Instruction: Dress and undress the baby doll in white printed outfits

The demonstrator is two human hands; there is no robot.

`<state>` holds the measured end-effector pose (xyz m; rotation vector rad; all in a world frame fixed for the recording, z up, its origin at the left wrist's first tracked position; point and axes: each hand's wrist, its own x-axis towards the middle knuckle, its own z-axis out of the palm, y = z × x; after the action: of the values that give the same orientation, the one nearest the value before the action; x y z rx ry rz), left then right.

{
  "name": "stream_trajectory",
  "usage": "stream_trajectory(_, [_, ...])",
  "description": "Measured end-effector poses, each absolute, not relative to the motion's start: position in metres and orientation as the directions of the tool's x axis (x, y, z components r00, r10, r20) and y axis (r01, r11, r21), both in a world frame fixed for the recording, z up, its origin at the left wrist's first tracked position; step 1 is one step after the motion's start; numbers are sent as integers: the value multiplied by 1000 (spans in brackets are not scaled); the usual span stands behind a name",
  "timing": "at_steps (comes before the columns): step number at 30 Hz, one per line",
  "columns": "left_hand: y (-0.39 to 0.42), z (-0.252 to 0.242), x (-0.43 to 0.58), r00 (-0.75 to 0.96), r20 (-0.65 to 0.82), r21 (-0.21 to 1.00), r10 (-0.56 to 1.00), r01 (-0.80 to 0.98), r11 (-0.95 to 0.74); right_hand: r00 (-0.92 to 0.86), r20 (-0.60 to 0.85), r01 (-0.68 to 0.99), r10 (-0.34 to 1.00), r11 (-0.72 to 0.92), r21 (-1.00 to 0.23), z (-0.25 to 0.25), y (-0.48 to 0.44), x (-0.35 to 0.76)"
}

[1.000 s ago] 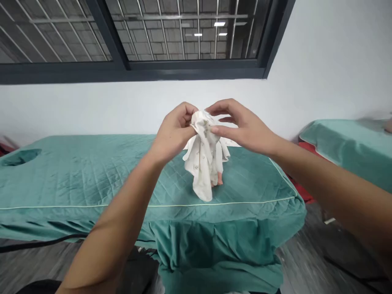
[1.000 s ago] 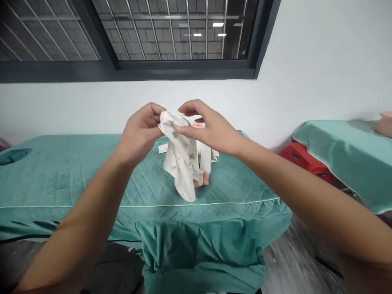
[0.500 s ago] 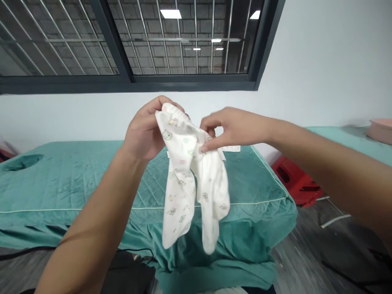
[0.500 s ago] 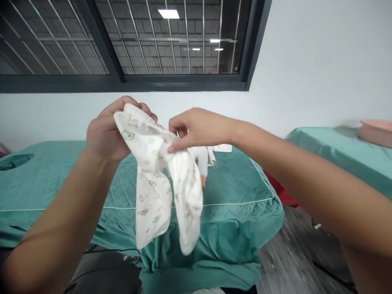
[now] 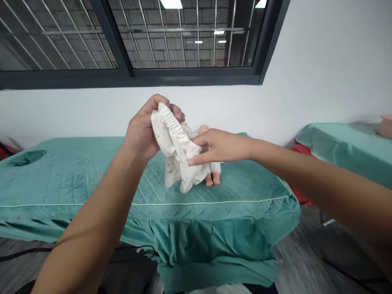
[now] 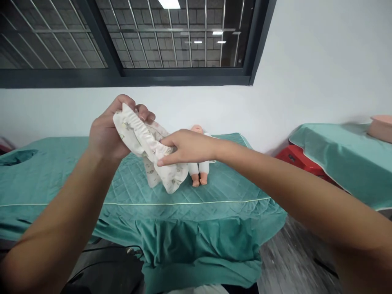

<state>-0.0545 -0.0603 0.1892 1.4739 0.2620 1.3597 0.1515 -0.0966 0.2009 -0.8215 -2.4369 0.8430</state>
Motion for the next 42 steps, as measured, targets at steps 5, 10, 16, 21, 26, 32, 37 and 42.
stream_trajectory(5, [-49,185,-78,346,536,836,770,-343,-428,-671,277,369,687,634,-679,194,-80,164])
stream_trajectory(10, [-50,177,-61,303,555,831,774,-233,-505,-504,463,291,729,648,-704,183,-61,158])
stream_trajectory(16, [-41,126,-29,477,324,940,817,-65,-334,-372,427,258,824,534,-805,157,-45,158])
stream_trajectory(21, [-19,87,-21,463,224,958,858,-265,-108,-412,265,280,872,398,-874,132,-28,179])
stream_trajectory(26, [3,69,-4,378,174,919,909,-394,-12,-610,-58,407,790,249,-879,114,-16,188])
stream_trajectory(32, [1,56,-1,557,85,963,826,-258,75,-354,178,126,918,236,-963,102,0,187])
stream_trajectory(37, [-3,49,-8,581,45,957,812,-257,131,-319,109,40,942,128,-991,90,-5,191])
stream_trajectory(42, [7,40,-5,363,83,903,928,-421,84,-602,-108,227,791,40,-973,76,-22,191])
